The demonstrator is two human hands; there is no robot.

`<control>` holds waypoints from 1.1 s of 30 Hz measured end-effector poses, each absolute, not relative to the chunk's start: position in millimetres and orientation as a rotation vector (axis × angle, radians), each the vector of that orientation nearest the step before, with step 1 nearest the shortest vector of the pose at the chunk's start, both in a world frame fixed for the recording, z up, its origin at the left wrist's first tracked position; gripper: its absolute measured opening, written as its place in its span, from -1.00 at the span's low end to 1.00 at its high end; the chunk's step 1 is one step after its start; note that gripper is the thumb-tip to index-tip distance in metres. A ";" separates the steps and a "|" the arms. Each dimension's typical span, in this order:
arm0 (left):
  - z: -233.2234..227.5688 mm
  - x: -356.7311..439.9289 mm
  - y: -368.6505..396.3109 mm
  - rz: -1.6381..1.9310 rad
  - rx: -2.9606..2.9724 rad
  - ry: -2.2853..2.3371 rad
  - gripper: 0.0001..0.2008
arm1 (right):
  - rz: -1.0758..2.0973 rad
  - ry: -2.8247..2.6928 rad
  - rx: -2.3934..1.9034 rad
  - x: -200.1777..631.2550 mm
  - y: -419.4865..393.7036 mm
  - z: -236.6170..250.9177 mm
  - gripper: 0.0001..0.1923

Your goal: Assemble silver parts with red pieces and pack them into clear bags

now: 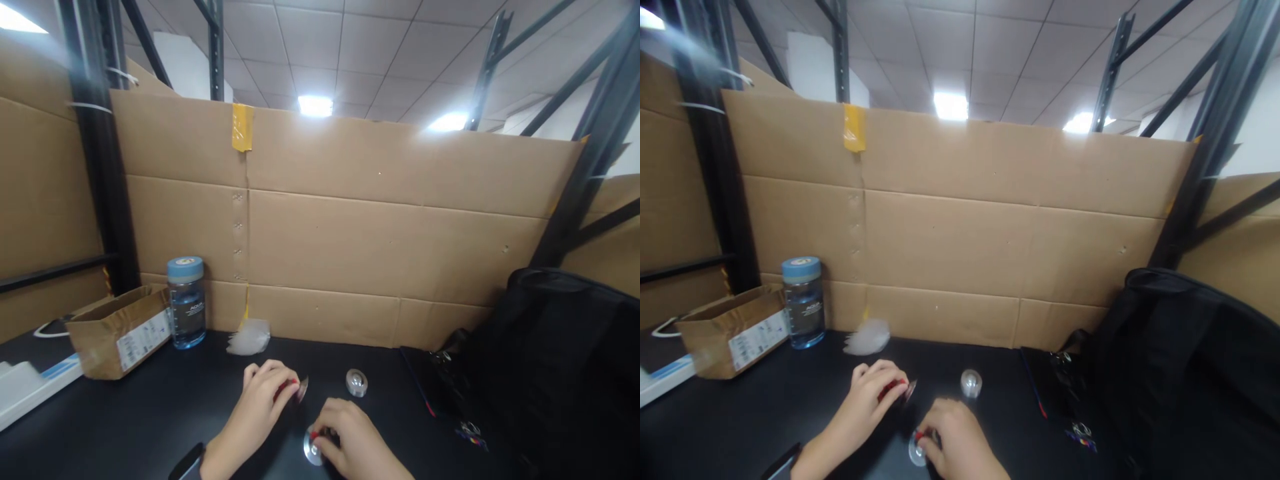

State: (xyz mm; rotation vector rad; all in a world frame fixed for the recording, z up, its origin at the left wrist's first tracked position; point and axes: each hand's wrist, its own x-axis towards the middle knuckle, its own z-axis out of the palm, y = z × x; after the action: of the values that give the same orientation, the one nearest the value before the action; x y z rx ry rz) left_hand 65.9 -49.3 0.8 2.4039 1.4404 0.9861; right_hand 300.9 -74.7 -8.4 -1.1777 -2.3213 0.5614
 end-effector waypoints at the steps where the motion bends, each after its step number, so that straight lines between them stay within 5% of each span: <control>1: 1.3 66.9 -50.0 0.983 2.387 1.441 -0.75 | 0.558 -2.287 -1.189 300.8 -74.9 -6.9 -0.88; 20: -0.3 94.2 -70.2 1.121 2.102 1.311 -0.76 | 1.349 -1.426 -0.836 291.9 -63.5 -14.6 -0.63; 33: 13.9 85.0 -72.3 1.071 2.280 1.365 -0.68 | 1.299 -1.470 -0.867 298.4 -57.6 -12.5 -0.33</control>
State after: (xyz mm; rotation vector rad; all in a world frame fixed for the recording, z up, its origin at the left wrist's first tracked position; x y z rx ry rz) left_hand 85.0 -72.3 13.9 2.2797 1.3651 1.0712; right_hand 298.4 -57.6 -12.5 -0.8669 -1.4697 1.2988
